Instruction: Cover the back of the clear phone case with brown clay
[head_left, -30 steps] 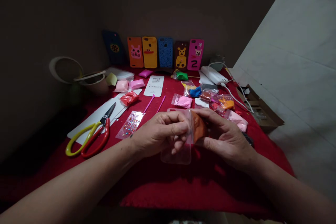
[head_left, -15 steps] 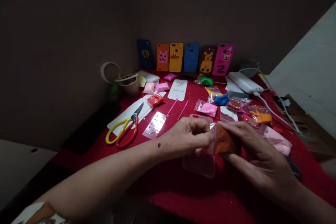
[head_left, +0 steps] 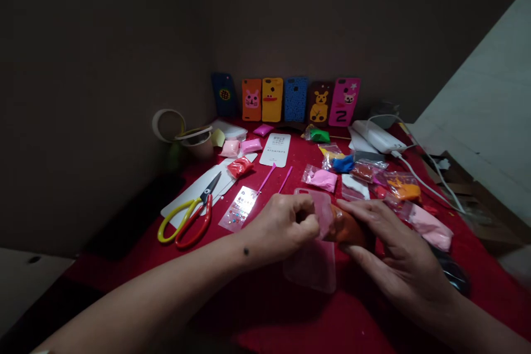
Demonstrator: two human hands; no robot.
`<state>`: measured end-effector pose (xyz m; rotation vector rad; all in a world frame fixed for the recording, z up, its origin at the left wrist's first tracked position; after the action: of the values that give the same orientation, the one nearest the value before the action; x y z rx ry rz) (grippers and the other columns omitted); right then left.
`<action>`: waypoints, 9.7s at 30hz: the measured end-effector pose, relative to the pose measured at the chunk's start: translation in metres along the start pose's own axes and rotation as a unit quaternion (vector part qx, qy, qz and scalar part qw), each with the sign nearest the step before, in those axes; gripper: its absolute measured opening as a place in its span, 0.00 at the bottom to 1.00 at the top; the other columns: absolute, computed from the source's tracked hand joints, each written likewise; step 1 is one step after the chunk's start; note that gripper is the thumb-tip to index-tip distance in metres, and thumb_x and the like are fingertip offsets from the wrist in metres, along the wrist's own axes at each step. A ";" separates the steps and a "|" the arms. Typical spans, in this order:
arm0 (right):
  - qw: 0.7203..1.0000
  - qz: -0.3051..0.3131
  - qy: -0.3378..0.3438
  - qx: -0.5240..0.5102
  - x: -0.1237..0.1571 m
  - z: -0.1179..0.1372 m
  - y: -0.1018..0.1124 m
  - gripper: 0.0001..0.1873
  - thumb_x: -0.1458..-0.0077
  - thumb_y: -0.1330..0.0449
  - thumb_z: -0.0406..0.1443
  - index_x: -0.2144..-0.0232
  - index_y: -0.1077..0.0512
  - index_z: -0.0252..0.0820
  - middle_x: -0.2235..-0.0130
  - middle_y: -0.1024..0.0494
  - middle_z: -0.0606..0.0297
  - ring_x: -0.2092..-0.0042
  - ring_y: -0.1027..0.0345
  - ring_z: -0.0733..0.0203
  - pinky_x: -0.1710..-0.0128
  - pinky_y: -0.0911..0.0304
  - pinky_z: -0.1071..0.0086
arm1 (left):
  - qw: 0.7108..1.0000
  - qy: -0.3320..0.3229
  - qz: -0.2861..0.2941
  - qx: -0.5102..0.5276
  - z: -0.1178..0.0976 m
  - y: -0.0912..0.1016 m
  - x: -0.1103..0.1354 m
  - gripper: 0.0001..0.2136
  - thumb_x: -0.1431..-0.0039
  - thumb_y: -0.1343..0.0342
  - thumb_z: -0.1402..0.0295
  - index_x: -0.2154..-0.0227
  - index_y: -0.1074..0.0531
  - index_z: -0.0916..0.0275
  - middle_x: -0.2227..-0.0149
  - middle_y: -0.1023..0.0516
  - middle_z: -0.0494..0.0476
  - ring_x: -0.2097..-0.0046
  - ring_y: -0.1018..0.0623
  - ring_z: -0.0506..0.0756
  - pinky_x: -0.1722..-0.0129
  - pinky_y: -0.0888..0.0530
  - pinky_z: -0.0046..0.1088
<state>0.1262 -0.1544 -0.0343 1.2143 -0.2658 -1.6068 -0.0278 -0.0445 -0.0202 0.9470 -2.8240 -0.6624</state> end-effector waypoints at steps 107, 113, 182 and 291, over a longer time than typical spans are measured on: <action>0.994 0.047 0.048 0.080 0.017 -0.016 -0.008 0.36 0.37 0.46 0.38 0.32 0.56 0.45 0.47 0.31 0.52 0.45 0.33 0.54 0.47 0.33 0.64 | 0.946 -0.317 -0.066 -0.012 -0.012 -0.005 0.021 0.04 0.39 0.48 0.75 0.70 0.36 0.63 0.69 0.28 0.57 0.66 0.27 0.51 0.67 0.29 0.26; 0.995 0.019 0.055 0.083 0.013 -0.015 -0.007 0.35 0.37 0.46 0.35 0.32 0.56 0.45 0.46 0.30 0.52 0.44 0.33 0.55 0.46 0.34 0.65 | 0.948 -0.309 -0.076 -0.002 -0.008 -0.006 0.018 0.04 0.38 0.47 0.71 0.69 0.35 0.64 0.69 0.29 0.56 0.67 0.30 0.50 0.67 0.30 0.26; 0.986 0.068 -0.153 0.002 0.005 0.003 -0.013 0.17 0.54 0.40 0.33 0.59 0.35 0.41 0.66 0.20 0.62 0.68 0.25 0.56 0.70 0.35 0.67 | 0.986 -0.167 -0.010 -0.021 -0.005 -0.014 0.011 0.07 0.46 0.41 0.78 0.65 0.29 0.63 0.69 0.35 0.49 0.66 0.33 0.49 0.66 0.33 0.25; 0.966 -0.050 0.064 0.245 0.002 -0.001 -0.010 0.18 0.38 0.50 0.30 0.46 0.39 0.31 0.68 0.20 0.58 0.70 0.26 0.59 0.70 0.33 0.69 | 0.898 0.236 0.229 0.293 -0.011 -0.025 0.024 0.10 0.47 0.40 0.69 0.74 0.37 0.61 0.90 0.38 0.41 0.89 0.41 0.44 0.90 0.44 0.16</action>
<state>0.1218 -0.1514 -0.0425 1.7250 -0.5486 -1.5897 -0.0306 -0.0809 -0.0220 0.3633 -2.6424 0.4417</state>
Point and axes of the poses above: each hand's wrist, its own x-axis away from the middle knuckle, its own y-axis out of the back of the hand, z = x × y, the point moved 2 cm from there along -x, towards the middle knuckle
